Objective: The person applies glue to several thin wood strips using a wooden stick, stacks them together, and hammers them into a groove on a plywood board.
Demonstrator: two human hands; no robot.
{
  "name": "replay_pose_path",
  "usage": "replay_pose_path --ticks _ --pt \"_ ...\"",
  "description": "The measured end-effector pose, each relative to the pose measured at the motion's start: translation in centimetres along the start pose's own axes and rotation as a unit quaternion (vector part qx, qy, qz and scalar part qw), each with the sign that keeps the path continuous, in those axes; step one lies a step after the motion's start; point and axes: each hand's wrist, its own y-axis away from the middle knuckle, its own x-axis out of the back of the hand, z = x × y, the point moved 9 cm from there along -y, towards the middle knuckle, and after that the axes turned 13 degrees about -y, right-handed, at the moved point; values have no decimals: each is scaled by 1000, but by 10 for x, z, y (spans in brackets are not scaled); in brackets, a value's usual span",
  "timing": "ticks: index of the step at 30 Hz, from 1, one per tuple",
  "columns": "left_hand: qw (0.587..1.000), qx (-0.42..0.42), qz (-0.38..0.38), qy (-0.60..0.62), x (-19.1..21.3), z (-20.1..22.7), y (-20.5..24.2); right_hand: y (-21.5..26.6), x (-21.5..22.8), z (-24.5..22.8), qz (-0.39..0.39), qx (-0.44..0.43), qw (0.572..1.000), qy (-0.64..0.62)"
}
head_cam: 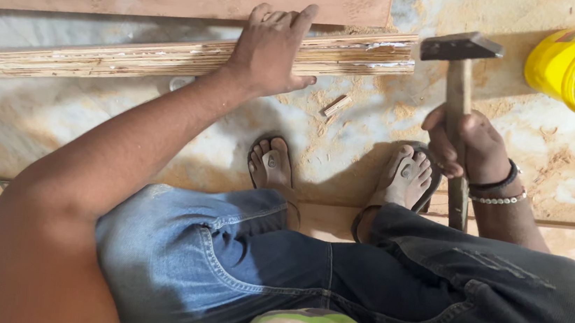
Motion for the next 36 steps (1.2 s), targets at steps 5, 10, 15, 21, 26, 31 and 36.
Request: replay_pose_path --ticks 5,10,15,21,26,31,36 --pt "999 -4 42 2 6 -14 11 -4 -11 -8 -50 22 994 -96" --pt "999 19 -40 17 -10 -17 11 -13 -8 1 105 -51 985 128" --pt "999 11 -12 29 -8 -20 15 19 9 -46 123 150 980 -45" --pt "997 -12 62 49 0 -31 24 17 50 4 102 173 941 -273" --pt "996 -5 82 34 2 -33 33 1 26 55 177 -13 981 -82" --pt "999 3 29 18 -12 -33 19 28 30 -13 179 215 950 -138" --pt "998 3 45 35 -9 -33 18 -8 -10 43 212 -11 975 71"
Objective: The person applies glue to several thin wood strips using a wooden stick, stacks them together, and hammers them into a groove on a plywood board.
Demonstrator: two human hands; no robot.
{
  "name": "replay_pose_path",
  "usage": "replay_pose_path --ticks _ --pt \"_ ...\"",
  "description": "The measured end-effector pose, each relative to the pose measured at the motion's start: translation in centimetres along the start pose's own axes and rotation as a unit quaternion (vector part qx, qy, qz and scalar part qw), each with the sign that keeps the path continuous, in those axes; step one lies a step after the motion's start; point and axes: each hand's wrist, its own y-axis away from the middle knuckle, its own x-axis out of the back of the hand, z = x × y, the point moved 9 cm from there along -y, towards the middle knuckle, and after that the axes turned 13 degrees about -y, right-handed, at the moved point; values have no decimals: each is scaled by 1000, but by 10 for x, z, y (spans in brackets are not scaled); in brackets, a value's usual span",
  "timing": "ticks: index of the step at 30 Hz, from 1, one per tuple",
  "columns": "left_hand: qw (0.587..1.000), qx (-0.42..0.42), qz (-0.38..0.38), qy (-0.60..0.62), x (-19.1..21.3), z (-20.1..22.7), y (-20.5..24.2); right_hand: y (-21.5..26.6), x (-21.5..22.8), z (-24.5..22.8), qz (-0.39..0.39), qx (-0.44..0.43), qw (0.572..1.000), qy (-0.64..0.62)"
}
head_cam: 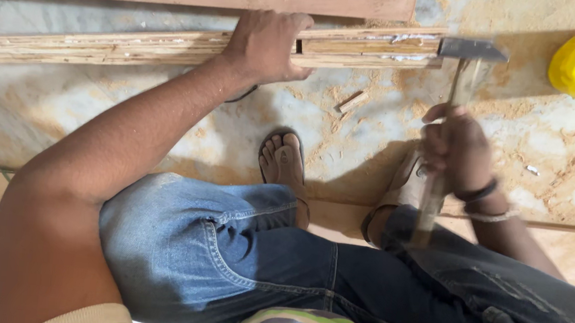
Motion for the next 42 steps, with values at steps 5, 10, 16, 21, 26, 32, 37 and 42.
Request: replay_pose_path --ticks 5,10,16,21,26,32,37,42 --pt "1000 1 17 10 6 -2 3 8 18 -26 31 49 991 -121" --pt "1000 7 7 13 5 -1 3 11 58 -48 33 188 965 -178" --pt "1000 4 -12 4 3 0 3 6 14 -8 21 -17 995 -100" --pt "1000 10 6 10 4 -2 7 19 23 -58 10 164 954 -253" --pt "1000 -1 -10 -22 2 4 0 2 7 -16 35 -20 999 -7" --pt "999 19 -27 -14 -2 0 6 11 38 -52 14 142 958 -248" --pt "1000 8 0 -14 4 0 4 -9 18 -5 10 0 997 -70" --pt "1000 13 -2 -13 2 -1 1 5 27 -35 25 69 980 -186"
